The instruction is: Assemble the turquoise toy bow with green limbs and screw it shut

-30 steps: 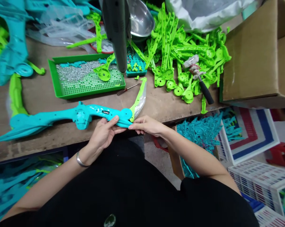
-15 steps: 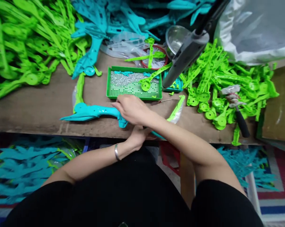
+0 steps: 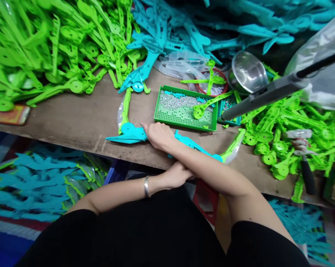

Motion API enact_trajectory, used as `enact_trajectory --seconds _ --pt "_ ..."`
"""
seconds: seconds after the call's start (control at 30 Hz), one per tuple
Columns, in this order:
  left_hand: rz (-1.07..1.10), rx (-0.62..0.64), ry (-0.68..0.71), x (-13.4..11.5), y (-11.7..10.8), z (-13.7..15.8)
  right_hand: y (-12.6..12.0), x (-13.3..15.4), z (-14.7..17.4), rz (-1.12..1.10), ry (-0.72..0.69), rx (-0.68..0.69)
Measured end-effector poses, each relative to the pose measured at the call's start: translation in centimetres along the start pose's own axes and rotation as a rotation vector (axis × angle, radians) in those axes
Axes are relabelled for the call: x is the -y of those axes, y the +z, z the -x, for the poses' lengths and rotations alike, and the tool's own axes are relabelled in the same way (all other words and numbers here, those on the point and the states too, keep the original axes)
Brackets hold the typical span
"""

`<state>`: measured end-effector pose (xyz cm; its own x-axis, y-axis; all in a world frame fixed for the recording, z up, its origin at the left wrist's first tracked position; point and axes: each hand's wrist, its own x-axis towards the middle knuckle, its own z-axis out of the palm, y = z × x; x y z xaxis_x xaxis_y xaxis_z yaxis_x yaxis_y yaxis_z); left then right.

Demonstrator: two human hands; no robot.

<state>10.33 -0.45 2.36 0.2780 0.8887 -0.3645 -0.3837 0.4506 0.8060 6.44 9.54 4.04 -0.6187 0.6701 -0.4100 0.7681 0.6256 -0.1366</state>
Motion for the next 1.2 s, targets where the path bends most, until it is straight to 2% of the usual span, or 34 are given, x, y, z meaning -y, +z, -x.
enact_trajectory --seconds 0.07,0.1,0.13,0.2,0.23,0.27,0.33,0.4,0.53,0.67,0.93,1.1,1.2 --pt "-0.183 0.216 -0.077 -2.1 -3.0 2.6 0.2 -0.5 0.1 0.022 0.031 -0.036" --pt "-0.233 0.175 -0.080 -3.4 -4.9 4.0 0.3 -0.7 0.2 0.033 0.034 -0.034" --pt "-0.311 -0.004 -0.012 -4.8 -7.2 5.2 0.4 -0.9 0.3 0.043 0.031 -0.030" --pt "-0.544 -0.656 0.214 -7.3 -12.0 7.1 0.6 -1.2 0.6 0.061 0.014 -0.023" --pt "-0.661 -0.902 0.230 -8.3 -14.3 7.6 0.6 -1.3 0.7 0.071 0.006 -0.019" --pt "-0.675 -0.974 0.198 -9.1 -16.4 7.7 0.7 -1.3 0.8 0.084 0.004 -0.017" --pt "-0.637 -0.901 0.088 -9.7 -19.5 7.2 0.7 -1.3 0.9 0.110 0.008 -0.007" --pt "-0.493 -0.757 -0.030 -9.7 -20.8 6.4 0.7 -1.1 1.1 0.129 -0.001 0.009" --pt "-0.207 -0.511 -0.141 -9.1 -20.0 5.8 0.4 -0.9 1.8 0.131 0.003 0.002" --pt "-0.235 -0.352 -0.088 -8.6 -18.3 6.8 0.3 -1.3 3.3 0.140 0.013 -0.006" --pt "-0.110 -0.296 -0.045 -6.9 -16.4 6.8 0.1 -2.6 5.5 0.118 0.034 0.053" --pt "-0.130 -0.294 0.005 -6.3 -15.9 6.7 -1.0 -0.4 5.0 -0.008 0.060 0.106" --pt "-0.152 -0.279 0.046 -6.1 -15.8 6.8 -0.8 1.0 4.5 -0.027 0.118 0.084"
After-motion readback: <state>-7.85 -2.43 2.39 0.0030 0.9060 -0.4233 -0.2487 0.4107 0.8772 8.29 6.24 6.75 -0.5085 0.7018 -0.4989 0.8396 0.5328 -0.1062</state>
